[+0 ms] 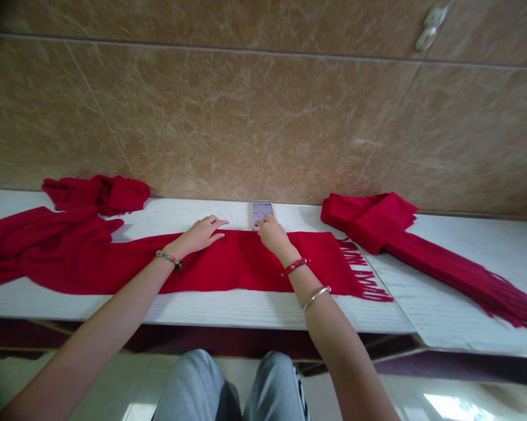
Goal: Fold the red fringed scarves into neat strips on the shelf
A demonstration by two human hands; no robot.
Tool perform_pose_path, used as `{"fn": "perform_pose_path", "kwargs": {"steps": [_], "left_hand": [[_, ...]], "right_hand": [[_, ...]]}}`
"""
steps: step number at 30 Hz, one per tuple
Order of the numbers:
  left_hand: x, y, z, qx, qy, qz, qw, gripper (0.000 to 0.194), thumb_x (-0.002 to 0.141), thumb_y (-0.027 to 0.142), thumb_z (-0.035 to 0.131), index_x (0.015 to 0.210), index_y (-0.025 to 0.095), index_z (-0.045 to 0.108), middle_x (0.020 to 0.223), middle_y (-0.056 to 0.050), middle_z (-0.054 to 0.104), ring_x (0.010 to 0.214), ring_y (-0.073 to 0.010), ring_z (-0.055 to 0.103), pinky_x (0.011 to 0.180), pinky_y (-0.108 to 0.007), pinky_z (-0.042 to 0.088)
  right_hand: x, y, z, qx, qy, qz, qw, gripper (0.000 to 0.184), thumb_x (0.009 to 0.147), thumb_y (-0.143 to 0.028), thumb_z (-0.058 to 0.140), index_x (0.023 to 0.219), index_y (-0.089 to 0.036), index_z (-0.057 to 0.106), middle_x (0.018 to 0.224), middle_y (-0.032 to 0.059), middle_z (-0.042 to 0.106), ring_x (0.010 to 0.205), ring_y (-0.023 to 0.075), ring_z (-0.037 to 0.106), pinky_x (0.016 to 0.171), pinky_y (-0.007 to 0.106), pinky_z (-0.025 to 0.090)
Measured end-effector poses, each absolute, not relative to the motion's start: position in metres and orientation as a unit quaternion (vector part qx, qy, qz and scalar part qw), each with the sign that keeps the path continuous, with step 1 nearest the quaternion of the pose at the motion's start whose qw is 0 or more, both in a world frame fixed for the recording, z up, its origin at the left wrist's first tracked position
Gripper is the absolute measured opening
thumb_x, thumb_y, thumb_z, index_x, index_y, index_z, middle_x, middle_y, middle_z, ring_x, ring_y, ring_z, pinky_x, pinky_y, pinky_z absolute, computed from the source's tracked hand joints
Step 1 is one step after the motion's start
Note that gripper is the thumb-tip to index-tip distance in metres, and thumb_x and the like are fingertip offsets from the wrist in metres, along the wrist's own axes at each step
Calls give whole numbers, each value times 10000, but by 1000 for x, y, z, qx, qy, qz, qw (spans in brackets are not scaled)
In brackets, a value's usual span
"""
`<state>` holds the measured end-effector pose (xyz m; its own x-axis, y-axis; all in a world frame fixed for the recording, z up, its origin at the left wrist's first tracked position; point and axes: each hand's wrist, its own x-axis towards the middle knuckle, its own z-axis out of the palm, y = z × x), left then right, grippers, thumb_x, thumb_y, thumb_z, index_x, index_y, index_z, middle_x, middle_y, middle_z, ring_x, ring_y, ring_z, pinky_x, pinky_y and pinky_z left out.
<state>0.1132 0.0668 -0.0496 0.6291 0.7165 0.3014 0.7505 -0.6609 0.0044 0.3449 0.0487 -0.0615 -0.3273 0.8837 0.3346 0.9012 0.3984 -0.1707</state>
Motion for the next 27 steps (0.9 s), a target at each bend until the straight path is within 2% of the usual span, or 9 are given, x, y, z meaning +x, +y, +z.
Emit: {"fn": "perform_pose_path", "kwargs": {"steps": [4, 6, 8, 12, 15, 18, 20, 23, 27], "left_hand": [[121, 26, -28, -932, -339, -112, 59, 232, 846, 316, 479, 994, 164, 573, 981, -67, 552, 888, -174, 536, 817, -280, 397], [119, -1, -25, -957, -284, -53, 14, 288, 829, 421, 485, 967, 183, 572, 929, -41, 572, 833, -165, 552, 767, -261, 412], [112, -23, -27, -964, -264, -25, 13, 379, 783, 491, 517, 1018, 196, 560, 1016, -56, 566, 917, -198, 543, 782, -274, 411], [98, -39, -37, -960, -278, 0, 36, 390, 818, 221, 472, 1207, 237, 452, 1129, -52, 533, 987, -180, 528, 797, -255, 405], [97, -36, -35, -961, -272, 14, 48, 552, 783, 21, 388, 1278, 266, 370, 1157, -40, 531, 971, -153, 546, 787, -234, 410], [101, -34, -33, -956, -289, -2, 57, 471, 777, 59, 462, 1218, 224, 444, 1134, -67, 547, 938, -183, 571, 754, -251, 440], [101, -33, -37, -952, -297, -26, 64, 397, 769, 80, 498, 1151, 189, 501, 1100, -80, 568, 942, -200, 575, 763, -271, 454], [98, -29, -50, -947, -302, -78, 80, 385, 778, 28, 439, 1132, 157, 520, 1074, -84, 598, 978, -192, 567, 824, -291, 450], [94, -24, -65, -937, -311, -114, 108, 383, 802, 20, 397, 1144, 143, 516, 1048, -90, 620, 940, -187, 588, 820, -311, 463]], "right_hand": [[337, 21, -42, -494, -836, 5, 239, 172, 790, -127, 516, 934, -115, 609, 933, 108, 585, 909, 193, 528, 831, 303, 415], [335, -2, -33, -436, -872, 49, 216, 134, 803, -149, 510, 888, -129, 611, 889, 85, 610, 857, 178, 550, 802, 293, 425], [336, -29, -30, -393, -897, 88, 182, 157, 801, -218, 538, 932, -154, 596, 921, 72, 618, 852, 178, 562, 785, 297, 432], [337, -69, -41, -391, -905, 81, 147, 361, 756, -311, 600, 1077, -163, 525, 1010, 103, 581, 913, 210, 550, 781, 322, 442], [337, -78, -55, -407, -903, 3, 135, 262, 804, -177, 506, 1064, -151, 524, 955, 110, 583, 903, 210, 543, 790, 326, 432], [340, -75, -61, -397, -907, -24, 139, 296, 809, -67, 410, 1075, -152, 511, 936, 97, 591, 882, 189, 552, 780, 297, 432], [343, -73, -62, -389, -906, -18, 164, 287, 817, -110, 436, 1096, -147, 490, 987, 104, 584, 910, 196, 552, 784, 297, 437], [348, -70, -61, -373, -905, -6, 203, 329, 809, -216, 505, 1127, -147, 460, 1068, 115, 552, 962, 208, 535, 799, 306, 444], [351, -65, -64, -374, -901, -32, 219, 326, 771, -137, 500, 1096, -143, 478, 1041, 113, 545, 974, 209, 513, 813, 315, 439]]}}
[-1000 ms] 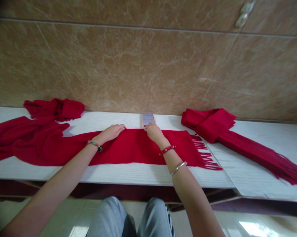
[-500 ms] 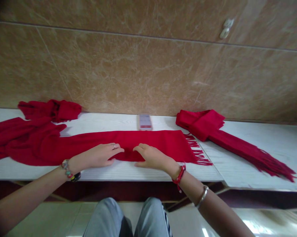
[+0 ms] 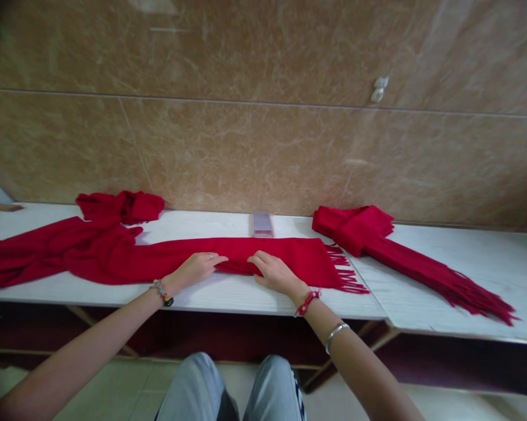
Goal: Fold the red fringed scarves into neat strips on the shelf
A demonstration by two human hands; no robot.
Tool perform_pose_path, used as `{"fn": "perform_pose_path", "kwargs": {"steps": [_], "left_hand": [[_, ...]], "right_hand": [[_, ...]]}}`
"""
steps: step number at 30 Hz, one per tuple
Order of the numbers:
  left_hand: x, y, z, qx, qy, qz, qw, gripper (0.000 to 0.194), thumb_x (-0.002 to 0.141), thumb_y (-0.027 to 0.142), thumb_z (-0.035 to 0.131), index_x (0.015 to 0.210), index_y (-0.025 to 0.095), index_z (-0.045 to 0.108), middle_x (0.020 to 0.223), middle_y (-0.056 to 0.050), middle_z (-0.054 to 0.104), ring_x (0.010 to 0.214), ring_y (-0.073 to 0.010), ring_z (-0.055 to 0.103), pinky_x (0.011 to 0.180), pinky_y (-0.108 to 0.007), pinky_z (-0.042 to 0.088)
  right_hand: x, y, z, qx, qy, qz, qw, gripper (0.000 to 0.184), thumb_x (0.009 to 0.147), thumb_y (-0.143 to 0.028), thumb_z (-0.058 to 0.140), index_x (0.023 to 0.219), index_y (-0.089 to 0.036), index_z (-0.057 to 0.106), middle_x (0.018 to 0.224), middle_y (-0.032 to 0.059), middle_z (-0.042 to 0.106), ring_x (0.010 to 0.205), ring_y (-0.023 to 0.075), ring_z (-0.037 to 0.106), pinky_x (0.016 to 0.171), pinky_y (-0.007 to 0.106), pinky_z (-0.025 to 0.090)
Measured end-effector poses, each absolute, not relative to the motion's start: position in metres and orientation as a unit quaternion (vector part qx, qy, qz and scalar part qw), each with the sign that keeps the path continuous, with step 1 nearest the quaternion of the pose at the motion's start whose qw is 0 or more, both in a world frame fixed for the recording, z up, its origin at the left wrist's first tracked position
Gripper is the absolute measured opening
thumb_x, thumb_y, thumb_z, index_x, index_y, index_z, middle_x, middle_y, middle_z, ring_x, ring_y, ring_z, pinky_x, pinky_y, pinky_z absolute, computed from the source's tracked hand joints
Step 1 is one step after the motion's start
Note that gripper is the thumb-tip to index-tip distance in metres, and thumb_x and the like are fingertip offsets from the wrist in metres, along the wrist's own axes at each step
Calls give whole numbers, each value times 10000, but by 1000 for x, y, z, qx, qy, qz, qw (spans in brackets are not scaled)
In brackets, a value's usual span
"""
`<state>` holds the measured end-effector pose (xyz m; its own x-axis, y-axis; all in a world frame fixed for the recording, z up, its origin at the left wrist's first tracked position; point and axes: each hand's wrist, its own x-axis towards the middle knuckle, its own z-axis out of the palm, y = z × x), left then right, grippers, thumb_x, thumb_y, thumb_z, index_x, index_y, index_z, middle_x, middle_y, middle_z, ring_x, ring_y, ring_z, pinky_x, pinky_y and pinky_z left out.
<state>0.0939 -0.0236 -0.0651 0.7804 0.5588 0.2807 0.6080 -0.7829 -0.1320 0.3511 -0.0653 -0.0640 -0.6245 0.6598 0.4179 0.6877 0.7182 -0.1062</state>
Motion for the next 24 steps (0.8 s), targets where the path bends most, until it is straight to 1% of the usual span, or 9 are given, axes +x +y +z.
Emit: {"fn": "perform_pose_path", "kwargs": {"steps": [3, 9, 12, 14, 16, 22, 24], "left_hand": [[94, -22, -67, -935, -308, -127, 119, 314, 831, 48, 396, 1104, 127, 531, 1002, -94, 633, 908, -180, 598, 808, -307, 467], [99, -23, -63, -936, -299, -113, 149, 203, 882, 119, 378, 976, 125, 557, 886, -73, 626, 841, -164, 590, 762, -283, 468], [99, -23, -62, -936, -292, -109, 164, 195, 875, 103, 385, 936, 146, 565, 925, -58, 594, 833, -144, 570, 743, -253, 458], [98, -23, -62, -932, -297, -113, 175, 200, 867, 90, 395, 948, 158, 566, 951, -52, 571, 828, -137, 558, 732, -241, 452], [97, -22, -63, -927, -305, -114, 185, 199, 869, 99, 401, 958, 158, 569, 929, -51, 562, 810, -137, 552, 724, -243, 450], [96, -20, -66, -920, -314, -129, 196, 200, 899, 164, 384, 963, 142, 573, 904, -54, 566, 788, -138, 547, 727, -259, 450], [96, -20, -66, -919, -314, -134, 197, 216, 909, 180, 367, 947, 137, 575, 891, -55, 570, 780, -137, 550, 723, -261, 453]], "right_hand": [[352, -63, -67, -379, -896, -62, 221, 309, 756, -88, 478, 1058, -146, 503, 1013, 113, 553, 965, 213, 504, 823, 327, 426], [350, -60, -71, -373, -895, -144, 200, 227, 801, -169, 505, 1026, -149, 529, 954, 110, 569, 890, 215, 508, 787, 338, 415], [349, -58, -70, -370, -893, -172, 187, 162, 802, -136, 508, 955, -147, 560, 877, 85, 585, 822, 194, 520, 750, 309, 412], [348, -58, -70, -369, -894, -169, 191, 127, 824, -129, 485, 913, -142, 573, 827, 73, 594, 782, 175, 528, 727, 285, 409], [349, -57, -70, -369, -894, -160, 197, 137, 852, -142, 453, 904, -137, 579, 800, 68, 604, 755, 163, 539, 710, 268, 406], [350, -59, -70, -379, -893, -131, 204, 206, 889, -182, 405, 1039, -139, 540, 771, 54, 624, 711, 151, 566, 659, 248, 408], [351, -61, -67, -382, -893, -120, 208, 178, 865, -193, 451, 1003, -142, 550, 770, 50, 620, 721, 157, 568, 660, 250, 415]]}}
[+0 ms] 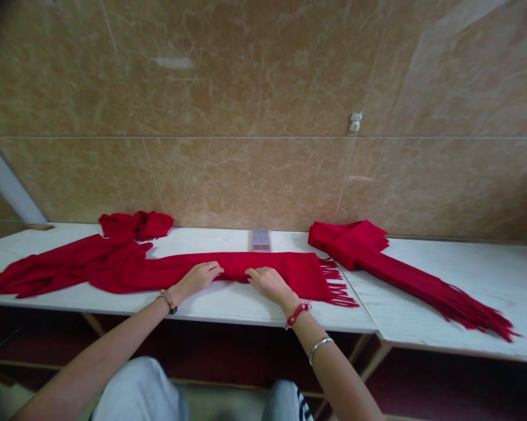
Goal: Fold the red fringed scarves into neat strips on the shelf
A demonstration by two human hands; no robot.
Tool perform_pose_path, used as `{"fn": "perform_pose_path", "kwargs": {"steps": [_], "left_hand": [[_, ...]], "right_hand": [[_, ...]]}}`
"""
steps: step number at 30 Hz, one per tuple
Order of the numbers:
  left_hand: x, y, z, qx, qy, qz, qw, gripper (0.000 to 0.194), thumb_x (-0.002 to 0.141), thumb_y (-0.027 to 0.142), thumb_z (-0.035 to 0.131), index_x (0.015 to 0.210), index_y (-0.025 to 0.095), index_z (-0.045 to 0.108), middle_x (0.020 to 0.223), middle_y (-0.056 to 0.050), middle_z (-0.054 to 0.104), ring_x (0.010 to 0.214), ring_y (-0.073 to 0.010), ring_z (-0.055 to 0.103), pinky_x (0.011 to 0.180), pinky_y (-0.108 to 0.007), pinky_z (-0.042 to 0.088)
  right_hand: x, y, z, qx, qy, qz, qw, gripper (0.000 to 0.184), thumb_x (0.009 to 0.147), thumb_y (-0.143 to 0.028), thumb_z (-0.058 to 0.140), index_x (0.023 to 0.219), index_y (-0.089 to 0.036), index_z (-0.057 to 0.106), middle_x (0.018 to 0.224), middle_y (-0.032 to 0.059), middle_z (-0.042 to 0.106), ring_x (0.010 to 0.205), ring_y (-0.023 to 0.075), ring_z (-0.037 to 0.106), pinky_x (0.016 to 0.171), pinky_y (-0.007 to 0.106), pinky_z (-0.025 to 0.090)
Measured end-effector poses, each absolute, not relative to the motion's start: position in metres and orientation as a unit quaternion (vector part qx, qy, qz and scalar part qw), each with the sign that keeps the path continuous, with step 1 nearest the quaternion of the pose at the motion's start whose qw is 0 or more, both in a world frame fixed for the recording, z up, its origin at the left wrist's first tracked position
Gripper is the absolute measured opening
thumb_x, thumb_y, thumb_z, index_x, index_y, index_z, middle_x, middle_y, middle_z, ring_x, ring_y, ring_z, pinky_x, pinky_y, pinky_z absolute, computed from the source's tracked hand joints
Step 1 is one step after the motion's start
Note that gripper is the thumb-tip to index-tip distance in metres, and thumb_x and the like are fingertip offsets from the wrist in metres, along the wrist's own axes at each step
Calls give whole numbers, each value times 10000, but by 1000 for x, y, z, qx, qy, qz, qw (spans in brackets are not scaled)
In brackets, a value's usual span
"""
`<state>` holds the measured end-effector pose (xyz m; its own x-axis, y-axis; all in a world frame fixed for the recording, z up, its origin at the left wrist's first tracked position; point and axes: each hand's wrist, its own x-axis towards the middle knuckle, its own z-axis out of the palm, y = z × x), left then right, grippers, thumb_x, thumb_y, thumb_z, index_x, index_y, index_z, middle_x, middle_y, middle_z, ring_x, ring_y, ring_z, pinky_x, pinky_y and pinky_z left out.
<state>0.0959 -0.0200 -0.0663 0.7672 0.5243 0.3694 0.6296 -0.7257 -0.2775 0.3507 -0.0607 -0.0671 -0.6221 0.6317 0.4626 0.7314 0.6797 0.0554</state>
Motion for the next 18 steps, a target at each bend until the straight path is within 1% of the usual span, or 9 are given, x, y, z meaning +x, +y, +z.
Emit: {"fn": "perform_pose_path", "kwargs": {"steps": [2, 4, 7, 9, 14, 18], "left_hand": [[96, -20, -66, -920, -310, -139, 198, 233, 915, 188, 350, 935, 133, 576, 881, -56, 576, 785, -139, 553, 728, -265, 458], [96, -20, -65, -921, -301, -147, 199, 238, 916, 184, 346, 937, 128, 576, 876, -59, 583, 808, -144, 556, 744, -273, 460], [97, -22, -63, -924, -287, -155, 200, 234, 911, 175, 354, 931, 124, 581, 863, -61, 590, 823, -147, 558, 751, -278, 464], [98, -25, -61, -924, -283, -160, 200, 236, 910, 171, 354, 919, 128, 586, 861, -59, 590, 810, -143, 560, 731, -270, 470], [95, -30, -57, -914, -284, -211, 198, 229, 909, 197, 365, 916, 133, 585, 876, -62, 582, 827, -144, 560, 744, -271, 471], [92, -27, -62, -912, -294, -216, 187, 210, 903, 207, 384, 915, 155, 587, 850, -48, 575, 783, -133, 566, 711, -254, 469]], "right_hand": [[353, -62, -64, -384, -889, -111, 222, 123, 818, -181, 516, 922, -152, 575, 812, 56, 617, 760, 167, 567, 675, 253, 423], [358, -63, -61, -395, -879, -102, 246, 107, 778, -141, 548, 873, -158, 591, 868, 68, 611, 800, 173, 564, 685, 252, 433], [364, -62, -62, -418, -860, -70, 285, 152, 769, -98, 540, 896, -155, 601, 867, 70, 617, 790, 166, 576, 683, 250, 451], [367, -61, -64, -418, -857, -44, 298, 159, 780, -103, 538, 915, -154, 606, 840, 64, 635, 774, 163, 590, 691, 253, 463], [373, -58, -68, -421, -862, -27, 282, 167, 805, -117, 521, 927, -155, 629, 876, 75, 666, 806, 176, 617, 736, 272, 482], [380, -61, -69, -417, -868, -81, 259, 204, 804, -101, 501, 951, -156, 631, 935, 95, 641, 848, 188, 600, 734, 290, 494]]}}
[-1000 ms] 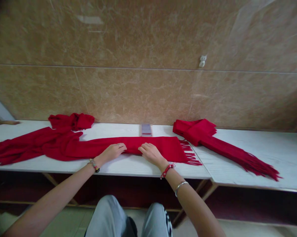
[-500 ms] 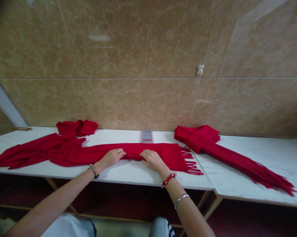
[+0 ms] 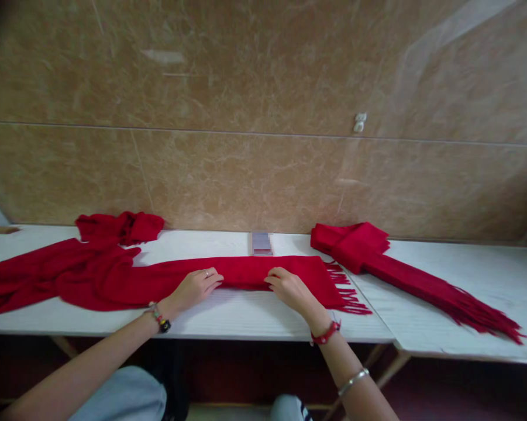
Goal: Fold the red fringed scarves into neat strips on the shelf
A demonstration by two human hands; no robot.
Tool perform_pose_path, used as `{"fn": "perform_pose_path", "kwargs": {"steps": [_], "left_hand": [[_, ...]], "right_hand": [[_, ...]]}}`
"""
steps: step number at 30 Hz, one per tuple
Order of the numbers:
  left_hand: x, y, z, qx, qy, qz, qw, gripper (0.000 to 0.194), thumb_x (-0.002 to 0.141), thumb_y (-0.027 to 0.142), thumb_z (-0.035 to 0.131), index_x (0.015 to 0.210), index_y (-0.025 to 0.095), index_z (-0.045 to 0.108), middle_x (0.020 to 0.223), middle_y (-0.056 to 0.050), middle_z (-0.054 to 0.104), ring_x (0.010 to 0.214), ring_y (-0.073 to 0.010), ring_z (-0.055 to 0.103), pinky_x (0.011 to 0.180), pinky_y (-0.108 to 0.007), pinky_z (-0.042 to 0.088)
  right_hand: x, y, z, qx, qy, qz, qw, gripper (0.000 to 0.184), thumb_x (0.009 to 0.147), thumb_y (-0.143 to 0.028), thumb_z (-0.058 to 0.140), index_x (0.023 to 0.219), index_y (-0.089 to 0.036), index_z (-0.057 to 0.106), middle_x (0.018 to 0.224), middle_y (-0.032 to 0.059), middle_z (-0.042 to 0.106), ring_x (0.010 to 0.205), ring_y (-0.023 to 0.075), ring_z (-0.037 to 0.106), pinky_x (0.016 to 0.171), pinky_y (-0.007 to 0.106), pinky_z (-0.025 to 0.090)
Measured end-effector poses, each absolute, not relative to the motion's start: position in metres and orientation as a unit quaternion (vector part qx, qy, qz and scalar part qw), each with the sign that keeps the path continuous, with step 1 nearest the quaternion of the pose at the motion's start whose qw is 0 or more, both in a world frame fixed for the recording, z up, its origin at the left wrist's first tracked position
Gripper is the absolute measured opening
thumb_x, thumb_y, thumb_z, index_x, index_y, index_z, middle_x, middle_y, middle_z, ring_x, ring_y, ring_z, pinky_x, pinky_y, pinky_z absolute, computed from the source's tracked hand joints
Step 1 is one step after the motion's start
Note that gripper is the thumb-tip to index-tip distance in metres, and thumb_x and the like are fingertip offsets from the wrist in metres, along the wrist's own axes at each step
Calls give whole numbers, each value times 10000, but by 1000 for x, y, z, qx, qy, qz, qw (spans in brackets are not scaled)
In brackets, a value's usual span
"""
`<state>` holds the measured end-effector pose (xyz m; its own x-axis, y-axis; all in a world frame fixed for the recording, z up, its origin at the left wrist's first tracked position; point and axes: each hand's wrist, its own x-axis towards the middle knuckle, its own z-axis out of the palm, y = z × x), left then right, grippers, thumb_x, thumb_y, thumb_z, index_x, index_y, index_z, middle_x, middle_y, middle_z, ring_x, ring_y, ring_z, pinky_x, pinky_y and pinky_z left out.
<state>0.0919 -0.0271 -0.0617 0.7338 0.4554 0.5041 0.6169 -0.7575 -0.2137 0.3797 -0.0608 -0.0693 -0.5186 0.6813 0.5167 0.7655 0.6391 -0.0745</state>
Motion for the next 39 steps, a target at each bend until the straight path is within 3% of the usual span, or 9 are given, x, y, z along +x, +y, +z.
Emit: {"fn": "perform_pose_path", "kwargs": {"steps": [12, 19, 22, 25, 30, 33, 39], "left_hand": [[92, -30, -56, -930, -275, -181, 166, 167, 887, 170, 399, 889, 167, 566, 845, -35, 576, 740, -140, 564, 629, -244, 446], [93, -29, -57, -935, -258, -197, 140, 147, 877, 240, 444, 881, 154, 562, 852, -52, 584, 797, -170, 578, 680, -271, 461], [95, -30, -57, -936, -244, -223, 122, 149, 866, 208, 453, 941, 160, 572, 1006, -74, 575, 890, -177, 572, 752, -282, 461], [96, -29, -62, -942, -213, -238, 101, 286, 846, 168, 473, 1129, 177, 518, 1200, -79, 522, 1027, -186, 536, 842, -283, 436], [95, -28, -71, -962, -197, -174, 74, 357, 830, 46, 402, 1123, 190, 548, 962, -44, 661, 833, -159, 623, 732, -247, 465], [94, -32, -69, -966, -174, -180, 61, 314, 831, 46, 400, 1042, 183, 589, 958, -37, 661, 867, -145, 612, 784, -237, 446], [99, -42, -61, -968, -187, -158, 55, 198, 858, 124, 433, 937, 164, 610, 966, -52, 645, 927, -150, 580, 837, -250, 427]], "right_hand": [[378, -66, -74, -440, -853, -128, 251, 176, 859, -204, 451, 897, -154, 615, 800, 75, 625, 727, 162, 568, 662, 274, 467], [377, -63, -79, -459, -843, -187, 209, 230, 875, -215, 398, 918, -150, 615, 781, 83, 628, 725, 172, 564, 676, 292, 459], [379, -60, -82, -464, -840, -209, 186, 243, 878, -216, 386, 932, -152, 614, 762, 80, 626, 709, 174, 564, 666, 294, 458], [378, -60, -83, -460, -842, -222, 171, 230, 866, -198, 395, 921, -151, 614, 769, 82, 626, 728, 179, 565, 685, 300, 458], [365, -64, -70, -446, -852, -221, 161, 244, 784, -168, 499, 1010, -138, 585, 927, 95, 626, 861, 207, 551, 787, 347, 441], [347, -65, -58, -397, -883, -208, 139, 361, 746, -208, 565, 1101, -140, 548, 1031, 100, 602, 941, 225, 531, 819, 357, 426], [323, -64, -55, -323, -927, -160, 104, 143, 821, -176, 488, 869, -175, 623, 807, 55, 621, 758, 160, 560, 694, 266, 426]]}}
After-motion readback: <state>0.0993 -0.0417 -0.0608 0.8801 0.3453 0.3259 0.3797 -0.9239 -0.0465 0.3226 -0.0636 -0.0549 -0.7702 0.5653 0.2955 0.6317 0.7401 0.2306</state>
